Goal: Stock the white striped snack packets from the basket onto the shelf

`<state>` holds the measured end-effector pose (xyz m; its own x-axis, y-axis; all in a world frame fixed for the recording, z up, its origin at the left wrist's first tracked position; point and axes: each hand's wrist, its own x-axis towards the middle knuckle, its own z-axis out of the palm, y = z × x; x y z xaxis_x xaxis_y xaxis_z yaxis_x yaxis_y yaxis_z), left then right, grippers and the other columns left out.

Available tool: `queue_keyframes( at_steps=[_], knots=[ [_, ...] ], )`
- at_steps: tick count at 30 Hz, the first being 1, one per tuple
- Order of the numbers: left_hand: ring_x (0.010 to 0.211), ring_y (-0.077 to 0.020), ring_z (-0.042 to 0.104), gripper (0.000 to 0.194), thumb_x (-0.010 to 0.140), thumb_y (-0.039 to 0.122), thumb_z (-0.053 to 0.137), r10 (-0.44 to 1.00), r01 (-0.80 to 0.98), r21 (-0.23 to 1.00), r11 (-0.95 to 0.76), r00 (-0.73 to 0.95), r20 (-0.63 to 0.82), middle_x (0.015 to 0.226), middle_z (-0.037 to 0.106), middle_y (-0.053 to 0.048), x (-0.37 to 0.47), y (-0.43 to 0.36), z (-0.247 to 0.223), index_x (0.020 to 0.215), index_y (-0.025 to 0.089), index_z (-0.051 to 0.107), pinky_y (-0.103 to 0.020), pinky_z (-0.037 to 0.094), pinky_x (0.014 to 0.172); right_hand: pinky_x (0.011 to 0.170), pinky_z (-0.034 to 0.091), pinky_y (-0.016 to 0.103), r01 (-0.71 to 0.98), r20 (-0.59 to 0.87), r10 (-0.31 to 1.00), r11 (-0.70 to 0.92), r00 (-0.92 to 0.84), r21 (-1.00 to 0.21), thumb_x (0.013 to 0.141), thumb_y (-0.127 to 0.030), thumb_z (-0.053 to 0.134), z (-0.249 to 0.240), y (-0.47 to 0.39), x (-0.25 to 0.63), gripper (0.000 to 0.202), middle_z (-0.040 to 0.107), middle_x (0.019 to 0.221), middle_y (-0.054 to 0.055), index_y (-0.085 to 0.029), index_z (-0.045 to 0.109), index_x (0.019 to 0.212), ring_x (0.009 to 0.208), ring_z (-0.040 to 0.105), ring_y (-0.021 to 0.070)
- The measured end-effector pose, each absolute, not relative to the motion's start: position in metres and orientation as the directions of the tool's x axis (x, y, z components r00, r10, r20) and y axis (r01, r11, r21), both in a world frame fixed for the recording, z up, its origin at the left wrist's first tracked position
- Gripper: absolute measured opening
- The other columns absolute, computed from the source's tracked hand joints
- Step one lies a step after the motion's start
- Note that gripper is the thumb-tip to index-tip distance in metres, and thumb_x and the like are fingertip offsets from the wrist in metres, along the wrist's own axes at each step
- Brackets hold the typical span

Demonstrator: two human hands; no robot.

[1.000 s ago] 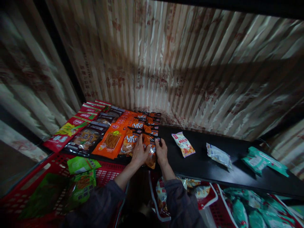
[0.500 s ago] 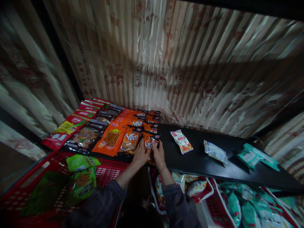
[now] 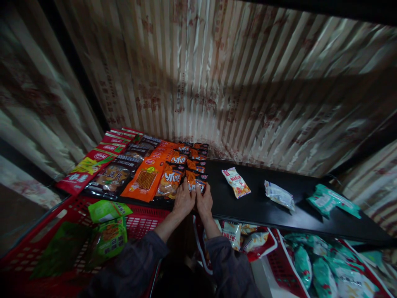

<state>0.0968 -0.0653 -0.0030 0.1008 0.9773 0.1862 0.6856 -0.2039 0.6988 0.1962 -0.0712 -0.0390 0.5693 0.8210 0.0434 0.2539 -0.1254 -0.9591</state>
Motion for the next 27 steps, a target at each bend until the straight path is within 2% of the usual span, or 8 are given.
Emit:
queue_keyframes(
  at_steps=[9, 14, 17, 19, 21, 23, 24, 27],
  knots=[
    [0.136, -0.03, 0.048, 0.064, 0.089, 0.025, 0.047, 0.987, 0.633, 0.759, -0.156, 0.063, 0.15, 0.145, 0.049, -0.026, 0.101, -0.059, -0.012, 0.147, 0.001, 0.034, -0.042, 0.037, 0.114, 0.092, 0.048, 0.037, 0.272, 0.118, 0.855, -0.028, 0.505, -0.962, 0.081, -0.066, 0.052, -0.041, -0.07, 0.198, 0.062, 0.071, 0.114, 0.01, -0.021, 0.053, 0.124, 0.104, 0.066, 0.0245],
    [0.132, -0.0294, 0.052, 0.065, 0.088, 0.023, 0.046, 0.959, 0.596, 0.759, -0.264, 0.078, 0.273, 0.142, 0.053, -0.025, 0.101, -0.058, -0.02, 0.148, 0.002, 0.032, -0.044, 0.04, 0.112, 0.09, 0.051, 0.036, 0.28, 0.173, 0.867, 0.041, 0.468, -0.959, 0.086, -0.061, 0.05, -0.047, -0.067, 0.201, 0.058, 0.07, 0.118, 0.01, -0.021, 0.049, 0.127, 0.104, 0.066, 0.0224],
    [0.129, -0.0296, 0.055, 0.067, 0.088, 0.024, 0.047, 0.951, 0.587, 0.76, -0.278, 0.057, 0.304, 0.139, 0.056, -0.024, 0.102, -0.056, -0.023, 0.149, 0.004, 0.031, -0.046, 0.042, 0.11, 0.091, 0.051, 0.04, 0.313, 0.178, 0.867, 0.027, 0.465, -0.949, 0.087, -0.061, 0.05, -0.051, -0.066, 0.201, 0.059, 0.07, 0.117, 0.011, -0.021, 0.048, 0.13, 0.103, 0.067, 0.0248],
    [0.131, -0.0298, 0.054, 0.067, 0.087, 0.025, 0.047, 0.956, 0.588, 0.768, -0.255, 0.035, 0.29, 0.14, 0.055, -0.024, 0.104, -0.056, -0.025, 0.149, 0.004, 0.031, -0.046, 0.042, 0.111, 0.096, 0.049, 0.045, 0.332, 0.176, 0.863, 0.01, 0.474, -0.943, 0.087, -0.06, 0.05, -0.05, -0.067, 0.201, 0.066, 0.066, 0.125, 0.016, -0.018, 0.043, 0.137, 0.11, 0.065, 0.0285],
    [0.133, -0.0302, 0.051, 0.065, 0.088, 0.025, 0.047, 0.961, 0.598, 0.768, -0.228, 0.013, 0.276, 0.142, 0.053, -0.024, 0.106, -0.055, -0.028, 0.148, 0.004, 0.032, -0.046, 0.041, 0.112, 0.106, 0.041, 0.049, 0.402, 0.228, 0.846, 0.017, 0.482, -0.915, 0.087, -0.059, 0.049, -0.044, -0.067, 0.201, 0.075, 0.052, 0.143, 0.021, -0.014, 0.035, 0.145, 0.13, 0.052, 0.0322],
    [0.135, -0.0312, 0.049, 0.063, 0.089, 0.025, 0.046, 0.959, 0.616, 0.755, -0.225, 0.001, 0.285, 0.145, 0.05, -0.026, 0.107, -0.056, -0.031, 0.147, 0.002, 0.034, -0.046, 0.041, 0.112, 0.115, 0.029, 0.052, 0.588, 0.368, 0.822, 0.051, 0.434, -0.808, 0.091, -0.055, 0.046, -0.033, -0.066, 0.203, 0.073, 0.032, 0.158, 0.02, -0.014, 0.032, 0.149, 0.147, 0.028, 0.0329],
    [0.136, -0.0316, 0.048, 0.062, 0.09, 0.025, 0.045, 0.952, 0.624, 0.744, -0.237, -0.003, 0.305, 0.146, 0.048, -0.027, 0.107, -0.057, -0.034, 0.147, 0.002, 0.034, -0.047, 0.04, 0.112, 0.117, 0.024, 0.053, 0.707, 0.453, 0.813, 0.073, 0.366, -0.703, 0.093, -0.052, 0.043, -0.026, -0.063, 0.204, 0.068, 0.026, 0.161, 0.018, -0.015, 0.034, 0.149, 0.151, 0.017, 0.0323],
    [0.141, -0.031, 0.041, 0.061, 0.091, 0.022, 0.041, 0.91, 0.645, 0.693, -0.323, 0.01, 0.415, 0.151, 0.041, -0.026, 0.107, -0.06, -0.043, 0.148, 0.004, 0.031, -0.048, 0.039, 0.114, 0.118, 0.022, 0.053, 0.923, 0.571, 0.817, 0.153, 0.082, -0.352, 0.099, -0.041, 0.037, -0.004, -0.05, 0.208, 0.052, 0.023, 0.164, 0.01, -0.023, 0.043, 0.147, 0.153, 0.005, 0.0292]
  ],
)
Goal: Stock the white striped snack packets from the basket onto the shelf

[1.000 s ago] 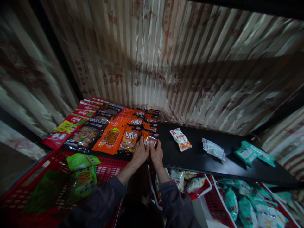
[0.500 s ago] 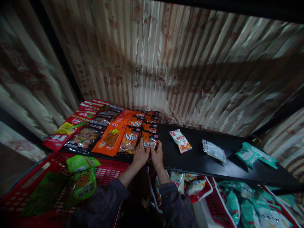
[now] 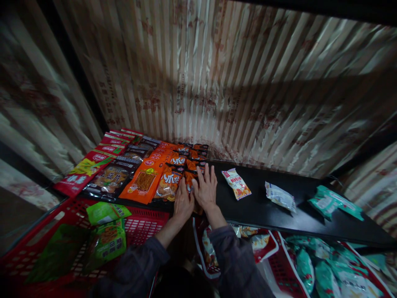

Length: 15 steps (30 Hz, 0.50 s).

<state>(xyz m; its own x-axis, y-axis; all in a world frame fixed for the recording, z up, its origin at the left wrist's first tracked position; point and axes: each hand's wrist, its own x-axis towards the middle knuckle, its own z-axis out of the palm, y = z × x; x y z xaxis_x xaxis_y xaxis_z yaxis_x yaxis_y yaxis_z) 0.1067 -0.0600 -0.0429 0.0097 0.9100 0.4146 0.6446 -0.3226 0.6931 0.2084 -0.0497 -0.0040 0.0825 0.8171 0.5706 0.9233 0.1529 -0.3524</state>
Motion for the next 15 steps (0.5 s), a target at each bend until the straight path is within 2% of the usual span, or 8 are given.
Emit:
queue_keyframes(
  at_steps=[2, 4, 6, 10, 15],
  knots=[
    [0.143, -0.0304, 0.037, 0.059, 0.093, 0.022, 0.04, 0.874, 0.668, 0.641, -0.379, 0.03, 0.486, 0.153, 0.04, -0.025, 0.106, -0.062, -0.049, 0.148, 0.006, 0.031, -0.048, 0.038, 0.114, 0.118, 0.02, 0.054, 0.963, 0.528, 0.849, 0.166, -0.032, -0.21, 0.099, -0.038, 0.039, 0.007, -0.037, 0.21, 0.047, 0.028, 0.162, 0.008, -0.026, 0.049, 0.144, 0.153, 0.007, 0.0303],
    [0.144, -0.0315, 0.037, 0.055, 0.095, 0.026, 0.039, 0.839, 0.701, 0.58, -0.414, 0.047, 0.541, 0.152, 0.041, -0.024, 0.106, -0.063, -0.055, 0.147, 0.006, 0.035, -0.048, 0.039, 0.113, 0.117, 0.021, 0.055, 0.979, 0.454, 0.89, 0.126, -0.041, -0.158, 0.1, -0.037, 0.04, 0.012, -0.026, 0.21, 0.045, 0.034, 0.16, 0.008, -0.025, 0.053, 0.14, 0.151, 0.014, 0.0324],
    [0.143, -0.0325, 0.038, 0.053, 0.097, 0.029, 0.037, 0.804, 0.73, 0.523, -0.439, 0.059, 0.592, 0.151, 0.042, -0.025, 0.106, -0.064, -0.059, 0.145, 0.005, 0.038, -0.048, 0.041, 0.112, 0.117, 0.022, 0.055, 0.985, 0.412, 0.911, 0.091, -0.023, -0.146, 0.1, -0.037, 0.039, 0.011, -0.018, 0.209, 0.045, 0.036, 0.158, 0.009, -0.024, 0.055, 0.139, 0.15, 0.019, 0.0335],
    [0.142, -0.0323, 0.038, 0.053, 0.099, 0.029, 0.037, 0.743, 0.758, 0.445, -0.478, 0.078, 0.664, 0.148, 0.044, -0.027, 0.106, -0.067, -0.062, 0.145, 0.004, 0.037, -0.047, 0.043, 0.11, 0.116, 0.024, 0.055, 0.983, 0.415, 0.91, 0.072, 0.005, -0.169, 0.1, -0.038, 0.038, 0.004, -0.012, 0.208, 0.045, 0.035, 0.159, 0.009, -0.025, 0.053, 0.141, 0.15, 0.021, 0.0324],
    [0.149, -0.0344, 0.023, 0.053, 0.097, 0.026, 0.04, 0.698, 0.781, 0.36, -0.51, 0.131, 0.704, 0.156, 0.032, -0.024, 0.102, -0.079, -0.052, 0.148, 0.011, 0.034, -0.052, 0.04, 0.111, 0.115, 0.024, 0.057, 0.974, 0.523, 0.852, 0.094, 0.028, -0.206, 0.1, -0.036, 0.038, 0.006, -0.02, 0.21, 0.044, 0.029, 0.162, 0.01, -0.021, 0.056, 0.138, 0.152, 0.009, 0.0333]
  ],
)
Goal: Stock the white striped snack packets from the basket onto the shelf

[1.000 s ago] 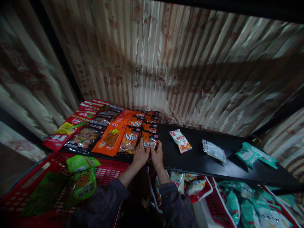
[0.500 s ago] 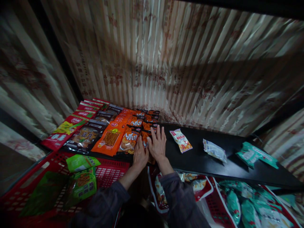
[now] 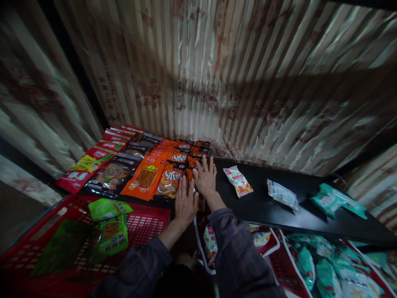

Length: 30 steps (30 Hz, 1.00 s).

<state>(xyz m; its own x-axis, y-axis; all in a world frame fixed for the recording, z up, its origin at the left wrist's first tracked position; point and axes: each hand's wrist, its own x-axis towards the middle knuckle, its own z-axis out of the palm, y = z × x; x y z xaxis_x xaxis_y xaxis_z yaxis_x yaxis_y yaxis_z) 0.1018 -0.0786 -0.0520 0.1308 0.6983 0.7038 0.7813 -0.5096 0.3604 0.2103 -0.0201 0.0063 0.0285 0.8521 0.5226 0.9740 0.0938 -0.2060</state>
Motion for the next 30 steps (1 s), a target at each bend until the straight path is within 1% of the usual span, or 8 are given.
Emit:
queue_keyframes(
  at_steps=[2, 7, 13, 16, 19, 22, 25, 30],
  knots=[
    [0.151, -0.0339, 0.017, 0.057, 0.096, 0.025, 0.042, 0.667, 0.765, 0.319, -0.56, 0.187, 0.721, 0.157, 0.031, -0.024, 0.099, -0.086, -0.05, 0.15, 0.009, 0.03, -0.053, 0.037, 0.113, 0.115, 0.025, 0.056, 0.967, 0.578, 0.816, 0.161, -0.017, -0.199, 0.101, -0.035, 0.035, 0.007, -0.028, 0.21, 0.044, 0.03, 0.161, 0.011, -0.02, 0.058, 0.135, 0.153, 0.008, 0.031],
    [0.151, -0.0302, 0.015, 0.067, 0.094, 0.024, 0.043, 0.67, 0.738, 0.313, -0.597, 0.244, 0.702, 0.156, 0.034, -0.024, 0.095, -0.097, -0.059, 0.153, 0.005, 0.017, -0.054, 0.033, 0.116, 0.112, 0.034, 0.045, 0.946, 0.547, 0.831, 0.252, -0.105, -0.201, 0.101, -0.032, 0.032, -0.002, -0.041, 0.209, 0.044, 0.051, 0.148, 0.015, -0.015, 0.064, 0.127, 0.146, 0.032, 0.0264],
    [0.15, -0.0311, 0.021, 0.063, 0.093, 0.025, 0.044, 0.748, 0.748, 0.354, -0.561, 0.275, 0.604, 0.157, 0.033, -0.022, 0.095, -0.096, -0.064, 0.15, 0.004, 0.028, -0.051, 0.034, 0.116, 0.116, 0.029, 0.048, 0.95, 0.473, 0.88, 0.178, -0.037, -0.257, 0.101, -0.035, 0.031, -0.01, -0.033, 0.208, 0.05, 0.042, 0.154, 0.013, -0.015, 0.05, 0.142, 0.149, 0.025, 0.0272],
    [0.15, -0.0309, 0.02, 0.061, 0.094, 0.026, 0.043, 0.74, 0.754, 0.34, -0.561, 0.273, 0.615, 0.157, 0.033, -0.022, 0.095, -0.097, -0.063, 0.149, 0.003, 0.029, -0.05, 0.033, 0.117, 0.116, 0.03, 0.046, 0.919, 0.457, 0.89, 0.183, -0.003, -0.349, 0.101, -0.034, 0.028, -0.008, -0.023, 0.218, 0.05, 0.05, 0.149, 0.014, -0.013, 0.052, 0.14, 0.145, 0.034, 0.0246],
    [0.151, -0.031, 0.017, 0.06, 0.094, 0.025, 0.044, 0.734, 0.761, 0.331, -0.558, 0.267, 0.624, 0.157, 0.032, -0.021, 0.095, -0.098, -0.062, 0.149, 0.005, 0.029, -0.05, 0.033, 0.117, 0.112, 0.035, 0.044, 0.904, 0.438, 0.899, 0.165, 0.027, -0.395, 0.1, -0.031, 0.029, 0.0, -0.012, 0.236, 0.046, 0.065, 0.132, 0.013, -0.015, 0.064, 0.126, 0.13, 0.053, 0.0232],
    [0.152, -0.0305, 0.014, 0.06, 0.094, 0.025, 0.044, 0.738, 0.771, 0.333, -0.543, 0.249, 0.627, 0.159, 0.031, -0.02, 0.096, -0.099, -0.06, 0.15, 0.007, 0.028, -0.051, 0.033, 0.116, 0.102, 0.043, 0.042, 0.899, 0.403, 0.913, 0.123, 0.064, -0.421, 0.096, -0.035, 0.045, 0.01, -0.002, 0.252, 0.035, 0.074, 0.111, 0.012, -0.018, 0.074, 0.106, 0.111, 0.063, 0.0262],
    [0.152, -0.0305, 0.014, 0.06, 0.094, 0.024, 0.044, 0.732, 0.772, 0.325, -0.547, 0.252, 0.633, 0.159, 0.031, -0.019, 0.095, -0.1, -0.06, 0.15, 0.008, 0.029, -0.05, 0.034, 0.116, 0.086, 0.049, 0.034, 0.884, 0.337, 0.939, 0.102, 0.065, -0.456, 0.09, -0.035, 0.059, 0.018, 0.008, 0.261, 0.021, 0.077, 0.092, 0.005, -0.024, 0.077, 0.089, 0.092, 0.069, 0.0227],
    [0.151, -0.0302, 0.015, 0.06, 0.093, 0.023, 0.044, 0.721, 0.774, 0.288, -0.564, 0.291, 0.629, 0.159, 0.031, -0.018, 0.095, -0.1, -0.061, 0.15, 0.01, 0.03, -0.049, 0.037, 0.114, 0.068, 0.046, 0.028, 0.855, 0.279, 0.945, -0.001, 0.17, -0.519, 0.092, -0.031, 0.054, 0.024, 0.02, 0.267, 0.024, 0.075, 0.074, 0.004, -0.023, 0.074, 0.082, 0.073, 0.068, 0.0198]
  ],
)
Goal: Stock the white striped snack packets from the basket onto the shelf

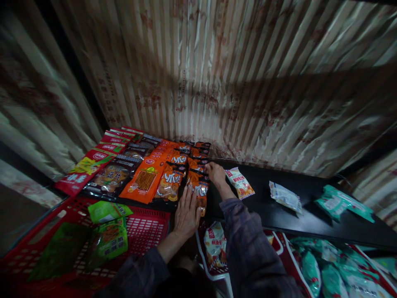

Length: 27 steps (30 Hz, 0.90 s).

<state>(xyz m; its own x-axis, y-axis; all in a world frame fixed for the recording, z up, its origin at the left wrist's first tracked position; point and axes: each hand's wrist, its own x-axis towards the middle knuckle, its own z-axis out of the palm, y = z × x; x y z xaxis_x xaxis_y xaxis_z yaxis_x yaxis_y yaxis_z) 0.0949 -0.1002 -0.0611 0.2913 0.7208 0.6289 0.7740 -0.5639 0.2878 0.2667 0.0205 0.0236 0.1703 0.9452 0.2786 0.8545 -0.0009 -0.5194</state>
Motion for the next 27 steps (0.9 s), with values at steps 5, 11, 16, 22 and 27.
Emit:
queue_keyframes(
  at_steps=[5, 11, 16, 22, 27],
  knots=[
    [0.151, -0.0303, 0.015, 0.065, 0.095, 0.024, 0.042, 0.742, 0.796, 0.302, -0.524, 0.253, 0.621, 0.158, 0.031, -0.021, 0.098, -0.101, -0.06, 0.153, 0.005, 0.021, -0.048, 0.037, 0.114, 0.07, 0.047, 0.027, 0.802, 0.271, 0.946, 0.02, 0.177, -0.597, 0.095, -0.039, 0.049, 0.027, 0.022, 0.271, 0.029, 0.076, 0.082, 0.003, -0.023, 0.073, 0.089, 0.077, 0.068, 0.0182],
    [0.151, -0.0311, 0.018, 0.07, 0.095, 0.026, 0.041, 0.737, 0.799, 0.322, -0.508, 0.21, 0.643, 0.158, 0.031, -0.021, 0.1, -0.104, -0.063, 0.155, 0.007, 0.011, -0.047, 0.036, 0.114, 0.066, 0.05, 0.025, 0.744, 0.203, 0.979, 0.112, 0.033, -0.659, 0.082, -0.036, 0.066, 0.023, 0.015, 0.28, 0.017, 0.075, 0.073, -0.001, -0.022, 0.075, 0.079, 0.069, 0.068, 0.0163],
    [0.151, -0.0295, 0.02, 0.07, 0.096, 0.025, 0.042, 0.732, 0.803, 0.321, -0.503, 0.197, 0.653, 0.157, 0.034, -0.02, 0.097, -0.101, -0.061, 0.156, 0.007, 0.01, -0.045, 0.038, 0.113, 0.066, 0.051, 0.027, 0.742, 0.245, 0.967, 0.117, 0.065, -0.66, 0.088, -0.038, 0.057, 0.014, 0.022, 0.276, 0.026, 0.075, 0.076, 0.0, -0.019, 0.074, 0.083, 0.069, 0.068, 0.0162],
    [0.15, -0.03, 0.023, 0.064, 0.096, 0.026, 0.04, 0.768, 0.84, 0.299, -0.453, 0.197, 0.609, 0.158, 0.033, -0.019, 0.097, -0.1, -0.058, 0.154, 0.009, 0.02, -0.047, 0.043, 0.107, 0.073, 0.052, 0.031, 0.815, 0.294, 0.954, 0.118, 0.066, -0.567, 0.092, -0.037, 0.051, 0.018, 0.02, 0.265, 0.029, 0.076, 0.084, 0.003, -0.02, 0.075, 0.088, 0.078, 0.069, 0.0192],
    [0.15, -0.0308, 0.02, 0.059, 0.095, 0.023, 0.044, 0.756, 0.847, 0.272, -0.456, 0.207, 0.622, 0.159, 0.032, -0.018, 0.1, -0.101, -0.059, 0.151, 0.014, 0.032, -0.05, 0.037, 0.112, 0.089, 0.048, 0.035, 0.897, 0.329, 0.943, 0.176, -0.036, -0.405, 0.088, -0.042, 0.062, 0.037, 0.018, 0.245, 0.022, 0.076, 0.101, 0.005, -0.027, 0.077, 0.092, 0.099, 0.064, 0.0236]
  ],
)
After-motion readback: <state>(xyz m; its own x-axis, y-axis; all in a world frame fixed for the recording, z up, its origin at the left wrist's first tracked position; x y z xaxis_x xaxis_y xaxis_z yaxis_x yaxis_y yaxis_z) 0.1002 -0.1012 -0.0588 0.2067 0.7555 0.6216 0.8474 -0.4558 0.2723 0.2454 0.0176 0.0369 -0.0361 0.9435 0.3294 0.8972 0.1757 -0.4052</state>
